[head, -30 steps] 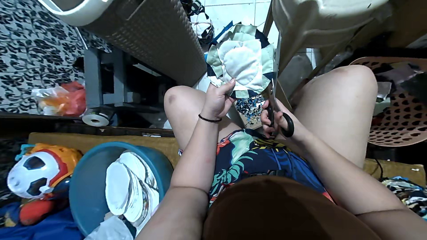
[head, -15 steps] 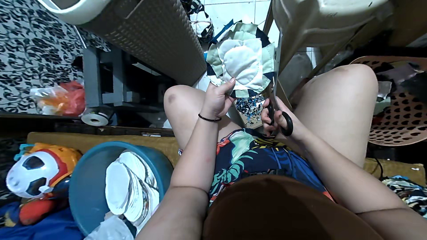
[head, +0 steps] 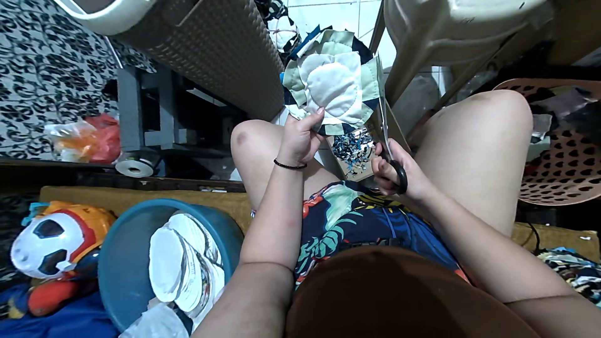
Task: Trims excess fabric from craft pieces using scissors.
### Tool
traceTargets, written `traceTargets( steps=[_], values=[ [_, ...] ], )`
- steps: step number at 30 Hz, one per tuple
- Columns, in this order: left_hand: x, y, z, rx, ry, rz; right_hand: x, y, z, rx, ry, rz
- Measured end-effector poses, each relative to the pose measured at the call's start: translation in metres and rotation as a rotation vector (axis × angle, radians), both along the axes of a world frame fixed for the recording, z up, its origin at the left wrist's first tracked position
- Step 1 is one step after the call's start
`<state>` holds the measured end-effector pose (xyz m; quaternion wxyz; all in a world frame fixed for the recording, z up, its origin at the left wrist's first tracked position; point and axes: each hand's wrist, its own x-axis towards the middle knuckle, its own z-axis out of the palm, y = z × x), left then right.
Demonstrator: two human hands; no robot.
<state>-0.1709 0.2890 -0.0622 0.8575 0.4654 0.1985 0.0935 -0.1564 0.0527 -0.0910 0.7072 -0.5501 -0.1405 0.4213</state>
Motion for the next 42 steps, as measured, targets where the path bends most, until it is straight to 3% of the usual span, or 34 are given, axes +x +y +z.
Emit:
traceTargets(
  steps=[10, 20, 30, 42],
  values=[
    [-0.001, 0.007, 0.005, 0.004, 0.047, 0.053, -0.001, -0.005, 0.002, -0.002, 0.051, 0.028],
    [-0.007, 0.007, 0.003, 0.037, 0.021, -0.087, 0.005, -0.009, -0.005, 0.173, 0.044, 0.085],
    [-0.007, 0.007, 0.001, 0.029, 0.005, -0.104, 0.005, -0.009, -0.005, 0.193, 0.043, 0.084],
    [-0.006, 0.018, 0.002, 0.08, 0.024, -0.066, 0.003, -0.01, 0.001, 0.036, 0.038, 0.061]
  ],
)
